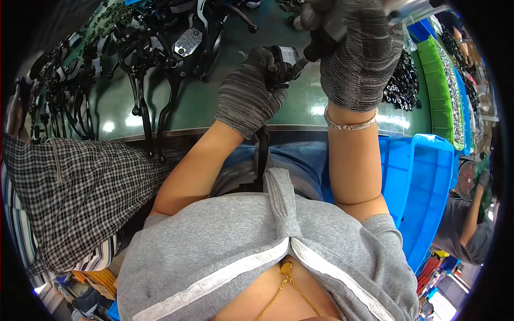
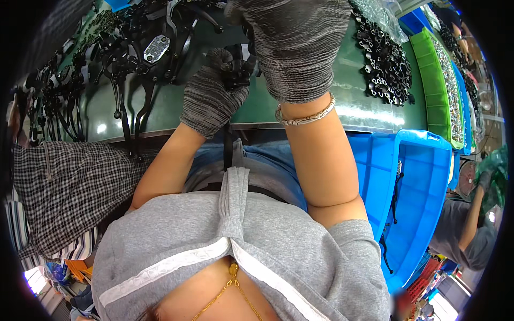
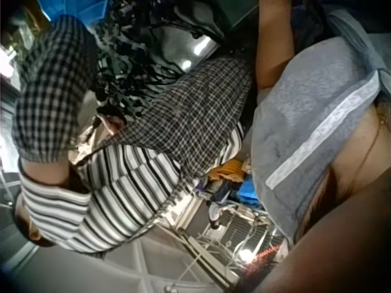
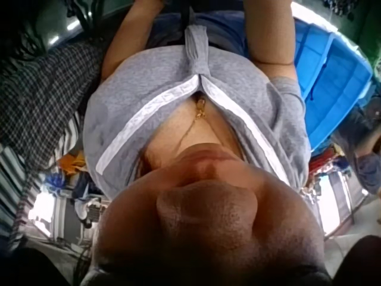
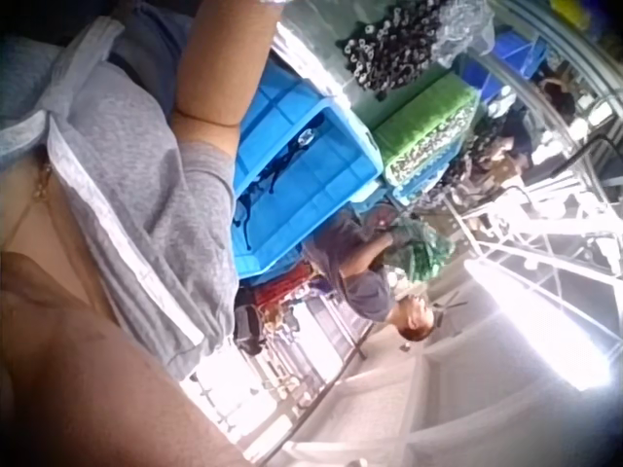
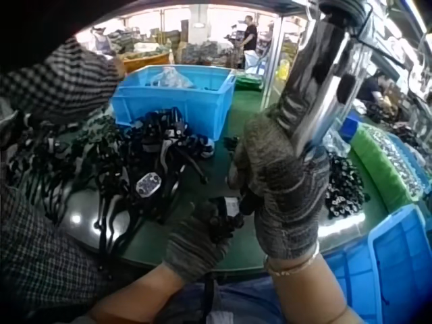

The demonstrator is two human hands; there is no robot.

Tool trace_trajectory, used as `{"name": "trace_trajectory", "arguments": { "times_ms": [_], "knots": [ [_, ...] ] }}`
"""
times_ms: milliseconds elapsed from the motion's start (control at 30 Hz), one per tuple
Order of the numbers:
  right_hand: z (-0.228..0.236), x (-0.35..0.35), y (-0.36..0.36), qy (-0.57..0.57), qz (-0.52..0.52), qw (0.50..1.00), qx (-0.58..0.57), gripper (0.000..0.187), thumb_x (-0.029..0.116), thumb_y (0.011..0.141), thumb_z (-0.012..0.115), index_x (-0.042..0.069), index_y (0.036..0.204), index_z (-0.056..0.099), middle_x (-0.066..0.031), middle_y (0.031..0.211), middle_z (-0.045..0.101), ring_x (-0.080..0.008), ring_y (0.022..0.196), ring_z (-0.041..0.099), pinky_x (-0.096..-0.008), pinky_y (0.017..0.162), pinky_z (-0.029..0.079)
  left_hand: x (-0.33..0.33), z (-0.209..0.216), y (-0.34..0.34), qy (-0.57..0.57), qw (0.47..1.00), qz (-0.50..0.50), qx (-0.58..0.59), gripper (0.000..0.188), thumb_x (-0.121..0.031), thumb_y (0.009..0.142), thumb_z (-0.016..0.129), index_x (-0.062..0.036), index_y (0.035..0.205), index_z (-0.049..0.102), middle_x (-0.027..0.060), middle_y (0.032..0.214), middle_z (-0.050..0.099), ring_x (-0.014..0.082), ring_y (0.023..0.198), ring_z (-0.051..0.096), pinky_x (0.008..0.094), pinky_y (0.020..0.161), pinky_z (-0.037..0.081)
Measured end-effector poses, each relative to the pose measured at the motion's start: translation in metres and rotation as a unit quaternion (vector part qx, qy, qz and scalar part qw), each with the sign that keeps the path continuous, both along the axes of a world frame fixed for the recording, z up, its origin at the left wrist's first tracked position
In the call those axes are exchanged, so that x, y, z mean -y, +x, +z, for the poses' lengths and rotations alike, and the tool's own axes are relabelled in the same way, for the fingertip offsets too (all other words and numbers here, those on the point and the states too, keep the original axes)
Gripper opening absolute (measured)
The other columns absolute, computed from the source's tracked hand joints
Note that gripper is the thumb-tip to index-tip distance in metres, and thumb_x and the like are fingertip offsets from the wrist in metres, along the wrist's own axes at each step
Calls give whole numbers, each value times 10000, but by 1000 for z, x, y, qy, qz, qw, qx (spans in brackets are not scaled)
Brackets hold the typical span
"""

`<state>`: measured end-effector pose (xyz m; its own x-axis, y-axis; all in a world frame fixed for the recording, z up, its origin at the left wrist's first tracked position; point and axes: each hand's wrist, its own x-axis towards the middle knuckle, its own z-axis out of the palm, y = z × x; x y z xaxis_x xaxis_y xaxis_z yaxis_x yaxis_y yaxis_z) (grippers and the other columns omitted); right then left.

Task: Assembling or preparing black industrial mechanical components and placing them into a blue storage bin.

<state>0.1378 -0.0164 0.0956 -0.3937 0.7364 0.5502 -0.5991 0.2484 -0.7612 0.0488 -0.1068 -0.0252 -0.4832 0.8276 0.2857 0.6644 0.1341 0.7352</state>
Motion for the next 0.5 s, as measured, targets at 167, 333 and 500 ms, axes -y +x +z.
{"name": "trace_trajectory", "arguments": {
  "times_ms": [167, 333, 500],
  "knots": [
    [6, -5, 5, -34, 67, 997, 8, 327, 331, 972, 702, 46, 1123, 647, -59, 870, 666, -161, 684, 648, -260, 548, 510, 2, -2, 1, 9, 1000, -4, 5, 418, -234, 824, 750, -125, 1181, 562, 140, 978, 714, 368, 934, 704, 459, 824, 566],
    [-6, -25, -17, 10, 250, 959, -135, 454, 420, 981, 668, 47, 1233, 607, -88, 952, 661, -179, 737, 653, -303, 634, 546, 8, 4, 4, -40, 999, 4, -16, 451, -217, 826, 761, -105, 1209, 550, 101, 1011, 730, 300, 939, 718, 399, 855, 562],
    [-14, -14, -26, 47, 191, 975, -105, 420, 434, 989, 640, 50, 1161, 628, -89, 905, 658, -188, 711, 640, -309, 620, 533, 10, 10, 7, -15, 1000, -21, 11, 420, -209, 832, 756, -111, 1198, 574, 100, 1038, 743, 295, 952, 721, 403, 860, 562]
  ]
}}
